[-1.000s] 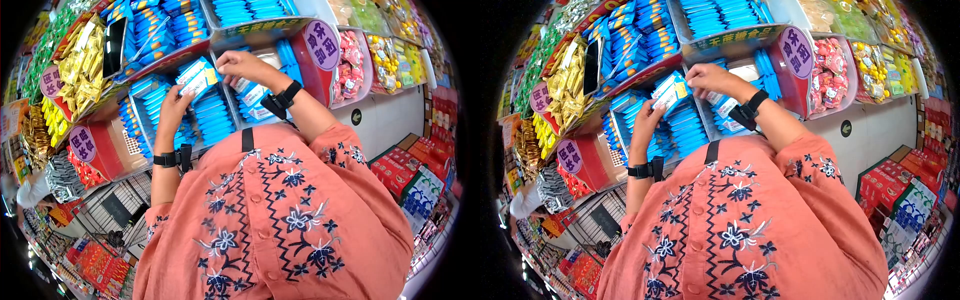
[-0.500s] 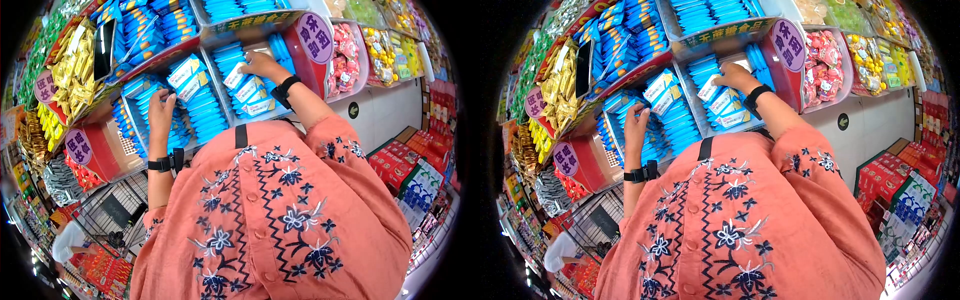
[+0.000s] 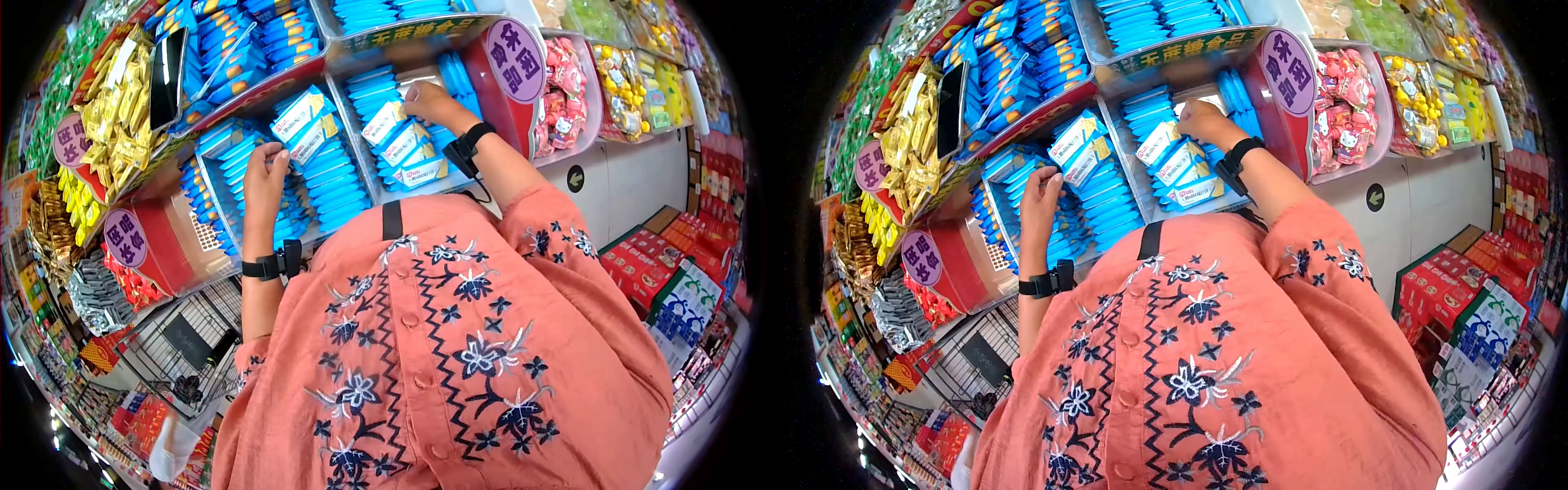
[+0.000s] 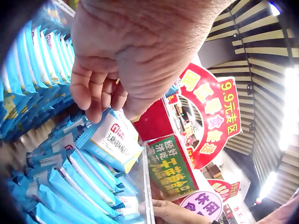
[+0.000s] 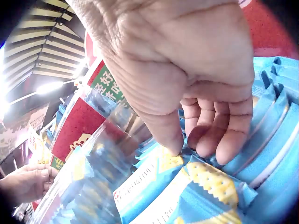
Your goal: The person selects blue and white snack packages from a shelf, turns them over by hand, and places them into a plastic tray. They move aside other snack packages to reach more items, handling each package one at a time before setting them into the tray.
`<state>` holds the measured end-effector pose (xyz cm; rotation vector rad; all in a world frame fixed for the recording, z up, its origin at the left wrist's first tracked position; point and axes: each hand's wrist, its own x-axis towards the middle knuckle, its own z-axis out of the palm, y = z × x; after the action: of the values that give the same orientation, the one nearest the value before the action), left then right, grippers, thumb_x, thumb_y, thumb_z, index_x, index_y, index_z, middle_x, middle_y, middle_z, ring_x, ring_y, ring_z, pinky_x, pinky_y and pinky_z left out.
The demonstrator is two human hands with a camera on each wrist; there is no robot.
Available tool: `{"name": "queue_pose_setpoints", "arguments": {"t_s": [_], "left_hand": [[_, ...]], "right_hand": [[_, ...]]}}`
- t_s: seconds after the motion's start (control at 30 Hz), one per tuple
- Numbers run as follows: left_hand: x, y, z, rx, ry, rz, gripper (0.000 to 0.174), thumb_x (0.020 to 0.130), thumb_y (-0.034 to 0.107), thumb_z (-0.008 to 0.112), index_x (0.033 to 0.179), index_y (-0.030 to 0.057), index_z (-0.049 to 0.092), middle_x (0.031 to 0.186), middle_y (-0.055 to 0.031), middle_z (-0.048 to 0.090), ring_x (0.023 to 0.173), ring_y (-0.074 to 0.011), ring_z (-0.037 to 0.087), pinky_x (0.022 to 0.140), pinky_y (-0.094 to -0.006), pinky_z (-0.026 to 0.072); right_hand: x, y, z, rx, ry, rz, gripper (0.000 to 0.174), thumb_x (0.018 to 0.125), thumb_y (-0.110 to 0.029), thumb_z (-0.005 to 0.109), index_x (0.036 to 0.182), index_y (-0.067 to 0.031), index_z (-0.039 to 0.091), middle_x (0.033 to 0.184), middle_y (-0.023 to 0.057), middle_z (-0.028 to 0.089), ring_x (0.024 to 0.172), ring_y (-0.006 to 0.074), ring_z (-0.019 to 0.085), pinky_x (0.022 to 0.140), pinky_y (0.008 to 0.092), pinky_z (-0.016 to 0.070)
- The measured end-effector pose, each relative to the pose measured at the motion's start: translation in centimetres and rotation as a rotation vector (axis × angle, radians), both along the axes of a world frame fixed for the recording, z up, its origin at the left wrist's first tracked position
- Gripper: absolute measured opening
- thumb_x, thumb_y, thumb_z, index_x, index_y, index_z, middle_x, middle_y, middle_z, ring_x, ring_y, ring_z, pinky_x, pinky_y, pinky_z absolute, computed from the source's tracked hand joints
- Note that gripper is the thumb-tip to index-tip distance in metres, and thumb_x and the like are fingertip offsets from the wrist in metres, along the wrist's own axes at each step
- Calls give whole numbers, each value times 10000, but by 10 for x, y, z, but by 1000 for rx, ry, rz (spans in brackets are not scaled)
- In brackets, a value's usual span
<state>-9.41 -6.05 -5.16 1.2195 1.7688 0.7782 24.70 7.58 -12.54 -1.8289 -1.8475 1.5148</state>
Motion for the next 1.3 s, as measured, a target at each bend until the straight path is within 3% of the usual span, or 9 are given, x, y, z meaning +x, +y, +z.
{"name": "queue_pose_setpoints", "arguments": {"t_s": [0.23, 0.33, 0.47, 0.7, 0.87, 0.97, 1.07, 1.17, 1.3], "left_hand": [[-3, 2, -5, 57, 6, 8, 311, 966, 243, 639, 1188, 26, 613, 1015, -50, 664, 796, -103, 613, 633, -241, 470], [-2, 4, -2, 126, 74, 19, 314, 965, 230, 643, 1187, 10, 609, 1013, -56, 660, 790, -100, 601, 647, -236, 467], [4, 10, 17, 158, 23, -1, 335, 965, 223, 646, 1218, 7, 603, 1062, -77, 658, 884, -113, 609, 749, -245, 489], [45, 35, 47, 210, -129, -267, 446, 940, 266, 684, 1285, 6, 572, 1168, -122, 616, 1044, -180, 606, 884, -323, 493], [45, 38, 46, -130, -352, -310, 409, 946, 283, 675, 1222, -8, 593, 976, -71, 657, 846, -149, 610, 762, -307, 502], [35, 24, 35, -86, -151, -273, 340, 954, 234, 659, 1185, -9, 605, 912, -53, 654, 814, -130, 601, 738, -292, 496], [22, 9, 23, 16, 83, -270, 311, 943, 221, 667, 1141, -11, 609, 941, -84, 670, 840, -120, 599, 741, -272, 482], [16, 2, 14, 34, 156, -269, 344, 917, 252, 676, 1129, -12, 617, 1011, -193, 689, 910, -315, 672, 785, -361, 509], [22, -2, 17, 120, 293, -290, 304, 897, 219, 693, 1100, 2, 631, 1009, -187, 668, 938, -344, 653, 790, -381, 507]], "right_hand": [[7, 2, -8, -109, -92, 79, 258, 795, -231, 719, 894, 4, 685, 768, 123, 692, 597, 196, 662, 511, 328, 538], [11, -5, 3, -34, 48, 20, 215, 823, -235, 697, 864, -27, 660, 788, 74, 676, 653, 153, 651, 564, 319, 552], [9, -8, 36, -174, 502, -71, 136, 915, -203, 618, 889, -73, 583, 894, -3, 579, 856, 101, 606, 771, 298, 574], [-14, -14, 124, -145, 664, 85, 164, 938, -222, 602, 940, -64, 558, 895, 0, 575, 834, 120, 652, 800, 315, 581], [-32, -22, 108, -366, 876, 24, 220, 963, -258, 644, 1031, -60, 577, 1021, 54, 642, 894, 179, 699, 824, 291, 576], [-14, -18, 49, -103, 470, -41, 298, 887, -305, 707, 959, -23, 641, 915, 88, 689, 815, 205, 688, 751, 324, 564], [7, -20, 3, 263, -80, 239, 331, 817, -316, 742, 930, -17, 655, 869, 146, 700, 806, 285, 681, 731, 374, 537], [12, -30, -12, 221, -46, 227, 338, 772, -316, 751, 918, -22, 667, 884, 184, 698, 817, 335, 666, 729, 408, 514], [4, -34, -1, 214, -90, 262, 349, 757, -316, 774, 928, -30, 667, 902, 169, 701, 836, 320, 668, 723, 393, 512]]}}
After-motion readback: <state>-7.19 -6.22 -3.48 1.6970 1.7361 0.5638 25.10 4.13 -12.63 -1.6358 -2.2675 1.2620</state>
